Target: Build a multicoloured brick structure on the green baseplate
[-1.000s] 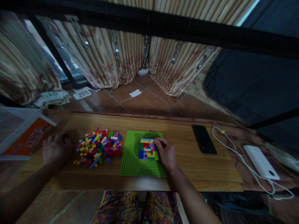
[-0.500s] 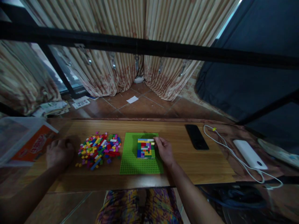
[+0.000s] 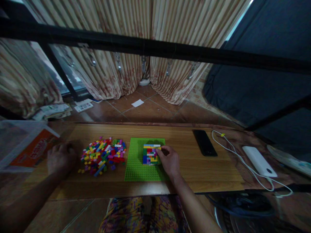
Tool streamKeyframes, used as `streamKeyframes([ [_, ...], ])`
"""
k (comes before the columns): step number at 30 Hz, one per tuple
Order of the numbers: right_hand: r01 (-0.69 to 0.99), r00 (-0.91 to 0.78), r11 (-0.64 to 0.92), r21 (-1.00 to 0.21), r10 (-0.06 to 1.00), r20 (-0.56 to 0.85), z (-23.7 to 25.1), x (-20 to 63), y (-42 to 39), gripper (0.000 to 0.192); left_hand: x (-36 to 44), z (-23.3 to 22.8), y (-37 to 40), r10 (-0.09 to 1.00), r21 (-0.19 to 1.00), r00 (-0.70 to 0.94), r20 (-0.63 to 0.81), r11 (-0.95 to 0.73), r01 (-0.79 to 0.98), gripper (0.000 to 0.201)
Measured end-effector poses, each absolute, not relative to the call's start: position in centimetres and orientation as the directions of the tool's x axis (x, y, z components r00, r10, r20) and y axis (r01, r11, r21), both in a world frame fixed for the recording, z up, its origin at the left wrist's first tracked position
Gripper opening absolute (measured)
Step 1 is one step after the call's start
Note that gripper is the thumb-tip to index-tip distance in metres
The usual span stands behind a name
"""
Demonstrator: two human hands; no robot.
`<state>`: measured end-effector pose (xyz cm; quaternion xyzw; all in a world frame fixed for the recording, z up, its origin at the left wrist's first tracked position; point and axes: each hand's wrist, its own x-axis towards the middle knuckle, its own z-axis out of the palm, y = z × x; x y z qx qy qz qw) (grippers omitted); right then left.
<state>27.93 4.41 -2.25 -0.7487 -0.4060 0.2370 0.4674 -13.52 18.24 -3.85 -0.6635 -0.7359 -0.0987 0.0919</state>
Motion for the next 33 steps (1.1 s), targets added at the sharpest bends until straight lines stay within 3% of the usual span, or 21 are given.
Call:
streamKeyframes([
  [9, 0.164, 0.633, -0.179, -0.97, 0.773, -0.036, -2.6, 29.6, 2.8, 0.036, -13.3, -3.7, 18.1, 0.958, 0.051, -0.112, 0.262, 0.102, 0.993, 0.04],
  [11, 0.177, 0.596, -0.152, -0.972, 0.803, -0.017, -2.5, 30.0, 2.6, 0.033, -13.3, -3.7, 18.1, 0.958, 0.062, -0.123, 0.257, 0.111, 0.992, 0.041],
  [13, 0.294, 0.54, -0.11, -0.949, 0.839, 0.07, -2.1, 30.1, 2.7, 0.03, -13.3, -3.7, 18.2, 0.958, 0.064, -0.129, 0.258, 0.116, 0.991, 0.043],
  [17, 0.67, 0.313, 0.036, -0.741, 0.892, 0.326, -1.1, 30.3, 3.4, 0.026, -13.3, -3.8, 18.2, 0.957, 0.056, -0.125, 0.261, 0.114, 0.992, 0.043],
  [20, 0.819, 0.11, 0.154, -0.553, 0.903, 0.415, -0.9, 30.7, 3.9, 0.028, -13.4, -3.9, 18.2, 0.955, 0.057, -0.119, 0.272, 0.108, 0.993, 0.042],
  [25, 0.882, -0.058, 0.25, -0.4, 0.899, 0.434, -0.9, 31.1, 4.7, 0.028, -13.3, -4.0, 18.1, 0.951, 0.064, -0.11, 0.288, 0.095, 0.993, 0.041],
  [33, 0.893, -0.144, 0.305, -0.33, 0.89, 0.434, -0.7, 31.7, 5.1, 0.025, -13.5, -4.2, 18.2, 0.947, 0.055, -0.102, 0.304, 0.089, 0.995, 0.038],
])
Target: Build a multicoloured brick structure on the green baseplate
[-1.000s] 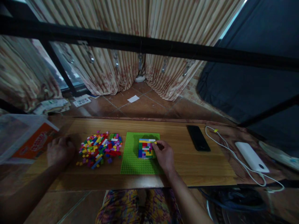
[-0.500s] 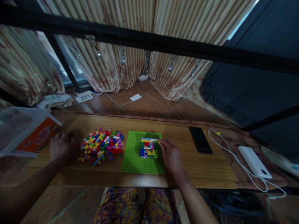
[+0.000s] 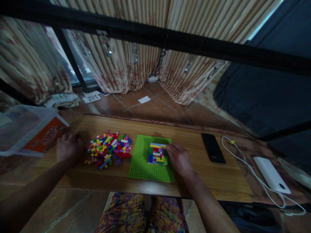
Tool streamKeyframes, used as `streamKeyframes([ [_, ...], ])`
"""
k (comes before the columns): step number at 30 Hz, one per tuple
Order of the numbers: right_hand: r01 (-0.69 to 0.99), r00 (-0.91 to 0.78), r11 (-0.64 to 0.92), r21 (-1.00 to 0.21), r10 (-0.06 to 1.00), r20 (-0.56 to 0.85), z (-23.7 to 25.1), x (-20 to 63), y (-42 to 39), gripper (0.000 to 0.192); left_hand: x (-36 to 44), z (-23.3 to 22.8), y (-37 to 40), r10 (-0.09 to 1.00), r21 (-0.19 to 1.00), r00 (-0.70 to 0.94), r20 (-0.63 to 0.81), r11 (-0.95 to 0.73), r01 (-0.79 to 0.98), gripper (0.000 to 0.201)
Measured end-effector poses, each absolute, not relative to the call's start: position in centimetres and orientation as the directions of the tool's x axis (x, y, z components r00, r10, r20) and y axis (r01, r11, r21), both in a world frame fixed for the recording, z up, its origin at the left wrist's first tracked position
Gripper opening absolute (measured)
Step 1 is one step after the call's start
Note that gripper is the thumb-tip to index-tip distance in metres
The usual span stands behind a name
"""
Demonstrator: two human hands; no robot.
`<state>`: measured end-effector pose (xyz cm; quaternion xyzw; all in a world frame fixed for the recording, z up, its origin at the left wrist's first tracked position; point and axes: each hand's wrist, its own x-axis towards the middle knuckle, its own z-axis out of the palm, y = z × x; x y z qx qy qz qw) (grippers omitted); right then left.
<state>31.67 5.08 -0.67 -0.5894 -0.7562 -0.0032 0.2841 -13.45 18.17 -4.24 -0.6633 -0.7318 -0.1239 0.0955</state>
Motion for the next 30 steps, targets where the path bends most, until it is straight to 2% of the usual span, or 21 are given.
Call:
streamKeyframes([
  [5, 0.879, -0.096, 0.294, -0.376, 0.881, 0.463, -1.2, 31.8, 5.0, 0.023, -13.5, -4.3, 18.1, 0.943, 0.051, -0.107, 0.314, 0.096, 0.994, 0.039],
  [8, 0.842, -0.025, 0.273, -0.466, 0.882, 0.471, -1.2, 31.8, 4.8, 0.02, -13.4, -4.2, 18.0, 0.946, 0.062, -0.11, 0.306, 0.095, 0.994, 0.039],
  [11, 0.773, 0.115, 0.212, -0.598, 0.88, 0.461, -0.9, 31.6, 4.6, 0.02, -13.3, -4.1, 18.0, 0.948, 0.071, -0.116, 0.297, 0.1, 0.992, 0.038],
  [14, 0.644, 0.321, 0.05, -0.763, 0.888, 0.329, -0.8, 31.1, 5.0, 0.03, -13.2, -3.9, 17.9, 0.949, 0.093, -0.123, 0.289, 0.1, 0.991, 0.039],
  [18, 0.331, 0.478, -0.128, -0.935, 0.877, 0.049, -1.3, 29.9, 6.1, 0.047, -13.1, -3.8, 17.8, 0.953, 0.11, -0.12, 0.278, 0.093, 0.99, 0.038],
  [25, 0.039, 0.448, -0.254, -0.967, 0.869, -0.21, -2.1, 28.4, 6.6, 0.047, -13.2, -3.9, 17.9, 0.95, 0.101, -0.115, 0.291, 0.089, 0.991, 0.037],
  [30, -0.112, 0.463, -0.232, -0.966, 0.848, -0.258, -2.3, 28.1, 6.4, 0.041, -13.2, -4.0, 17.9, 0.951, 0.089, -0.115, 0.286, 0.093, 0.992, 0.037],
])
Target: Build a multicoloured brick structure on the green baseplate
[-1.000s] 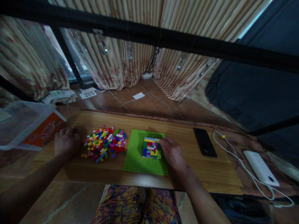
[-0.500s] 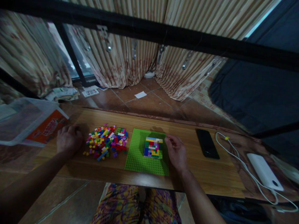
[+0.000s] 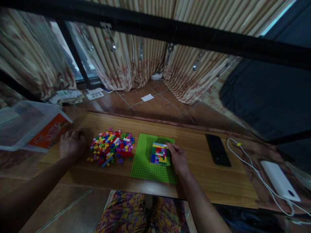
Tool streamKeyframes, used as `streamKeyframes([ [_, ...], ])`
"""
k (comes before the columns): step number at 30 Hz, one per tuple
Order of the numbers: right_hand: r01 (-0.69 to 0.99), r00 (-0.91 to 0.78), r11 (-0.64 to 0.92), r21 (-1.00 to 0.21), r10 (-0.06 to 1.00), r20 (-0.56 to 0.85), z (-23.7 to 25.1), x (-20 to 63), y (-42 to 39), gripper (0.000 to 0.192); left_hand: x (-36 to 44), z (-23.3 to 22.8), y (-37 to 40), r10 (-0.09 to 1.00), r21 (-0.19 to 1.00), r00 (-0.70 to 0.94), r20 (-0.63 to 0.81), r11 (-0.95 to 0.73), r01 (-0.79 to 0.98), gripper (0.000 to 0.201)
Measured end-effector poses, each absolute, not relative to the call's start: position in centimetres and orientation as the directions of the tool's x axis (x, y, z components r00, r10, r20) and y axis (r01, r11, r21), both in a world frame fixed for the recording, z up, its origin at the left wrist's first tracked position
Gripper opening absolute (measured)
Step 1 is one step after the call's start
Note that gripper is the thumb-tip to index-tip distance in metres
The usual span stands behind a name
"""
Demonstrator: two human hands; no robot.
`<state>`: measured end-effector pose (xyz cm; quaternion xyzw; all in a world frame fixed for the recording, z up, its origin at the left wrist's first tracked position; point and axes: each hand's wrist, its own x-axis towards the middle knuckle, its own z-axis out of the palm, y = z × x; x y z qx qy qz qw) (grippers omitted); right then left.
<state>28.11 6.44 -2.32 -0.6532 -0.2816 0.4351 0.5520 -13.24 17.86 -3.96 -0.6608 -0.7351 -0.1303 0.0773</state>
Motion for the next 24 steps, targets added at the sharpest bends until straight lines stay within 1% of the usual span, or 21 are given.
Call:
streamKeyframes([
  [6, -0.073, 0.473, -0.209, -0.975, 0.854, -0.218, -2.8, 28.3, 6.3, 0.038, -13.1, -3.8, 17.8, 0.951, 0.12, -0.124, 0.283, 0.094, 0.988, 0.037],
  [13, -0.033, 0.463, -0.208, -0.978, 0.863, -0.199, -2.7, 28.2, 6.1, 0.045, -13.0, -3.8, 17.8, 0.949, 0.193, -0.154, 0.273, 0.103, 0.976, 0.038],
  [17, -0.068, 0.425, -0.216, -0.974, 0.877, -0.224, -3.1, 28.5, 6.0, 0.05, -13.1, -3.9, 17.8, 0.944, 0.187, -0.147, 0.295, 0.094, 0.978, 0.039],
  [19, -0.043, 0.442, -0.213, -0.976, 0.872, -0.21, -3.1, 29.0, 6.0, 0.054, -13.1, -3.9, 17.8, 0.943, 0.177, -0.15, 0.297, 0.1, 0.979, 0.039],
  [21, 0.046, 0.519, -0.211, -0.976, 0.84, -0.157, -2.7, 29.8, 6.0, 0.058, -13.1, -3.9, 17.8, 0.942, 0.169, -0.154, 0.297, 0.107, 0.98, 0.04],
  [23, 0.235, 0.574, -0.197, -0.952, 0.818, -0.027, -1.7, 30.2, 5.8, 0.057, -13.1, -4.0, 17.8, 0.942, 0.17, -0.162, 0.293, 0.116, 0.979, 0.04],
  [24, 0.363, 0.559, -0.169, -0.916, 0.827, 0.069, -1.0, 30.2, 5.7, 0.054, -13.1, -4.0, 17.8, 0.943, 0.173, -0.166, 0.289, 0.119, 0.978, 0.04],
])
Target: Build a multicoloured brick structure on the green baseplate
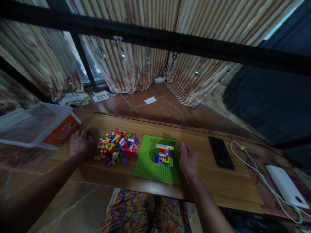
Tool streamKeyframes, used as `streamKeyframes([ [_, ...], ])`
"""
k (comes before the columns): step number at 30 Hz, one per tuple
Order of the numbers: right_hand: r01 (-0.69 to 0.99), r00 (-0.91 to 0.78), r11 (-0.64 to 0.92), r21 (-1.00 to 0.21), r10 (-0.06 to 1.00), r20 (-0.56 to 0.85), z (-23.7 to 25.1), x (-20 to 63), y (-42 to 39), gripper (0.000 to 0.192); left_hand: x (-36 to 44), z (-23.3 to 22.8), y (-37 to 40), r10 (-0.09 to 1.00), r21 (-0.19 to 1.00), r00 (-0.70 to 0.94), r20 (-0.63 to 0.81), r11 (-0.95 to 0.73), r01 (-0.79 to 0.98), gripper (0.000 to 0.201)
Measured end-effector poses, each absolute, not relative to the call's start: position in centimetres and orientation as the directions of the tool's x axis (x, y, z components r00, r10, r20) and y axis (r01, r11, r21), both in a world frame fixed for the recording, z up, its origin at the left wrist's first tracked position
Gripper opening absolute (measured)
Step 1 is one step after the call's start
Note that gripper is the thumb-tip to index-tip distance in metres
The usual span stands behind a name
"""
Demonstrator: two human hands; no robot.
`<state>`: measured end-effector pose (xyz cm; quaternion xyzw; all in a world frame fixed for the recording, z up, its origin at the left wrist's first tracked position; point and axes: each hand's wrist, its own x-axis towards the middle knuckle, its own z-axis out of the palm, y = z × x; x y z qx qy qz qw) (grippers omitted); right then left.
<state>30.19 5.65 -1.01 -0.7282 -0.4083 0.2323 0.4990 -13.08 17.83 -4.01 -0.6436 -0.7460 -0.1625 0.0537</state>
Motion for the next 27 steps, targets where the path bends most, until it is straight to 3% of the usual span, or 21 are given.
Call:
streamKeyframes([
  [4, 0.798, 0.218, 0.074, -0.599, 0.89, 0.401, 1.4, 27.3, 4.4, 0.044, -13.2, -4.2, 17.9, 0.941, 0.178, -0.164, 0.296, 0.115, 0.977, 0.04],
  [7, 0.903, -0.036, 0.214, -0.372, 0.903, 0.429, 1.1, 23.4, 2.7, 0.049, -13.1, -4.1, 17.9, 0.941, 0.166, -0.163, 0.298, 0.117, 0.979, 0.04],
  [9, 0.91, -0.12, 0.279, -0.306, 0.885, 0.45, -0.2, 21.4, 1.5, 0.049, -13.1, -4.1, 17.8, 0.942, 0.167, -0.166, 0.292, 0.121, 0.979, 0.039],
  [16, 0.908, -0.167, 0.315, -0.275, 0.876, 0.452, -4.8, 22.5, -0.3, 0.046, -13.0, -4.1, 17.7, 0.939, 0.195, -0.167, 0.301, 0.11, 0.974, 0.039],
  [27, 0.921, -0.103, 0.267, -0.283, 0.869, 0.485, -4.5, 23.9, 0.9, 0.039, -12.7, -4.0, 17.3, 0.934, 0.223, -0.187, 0.304, 0.121, 0.967, 0.032],
])
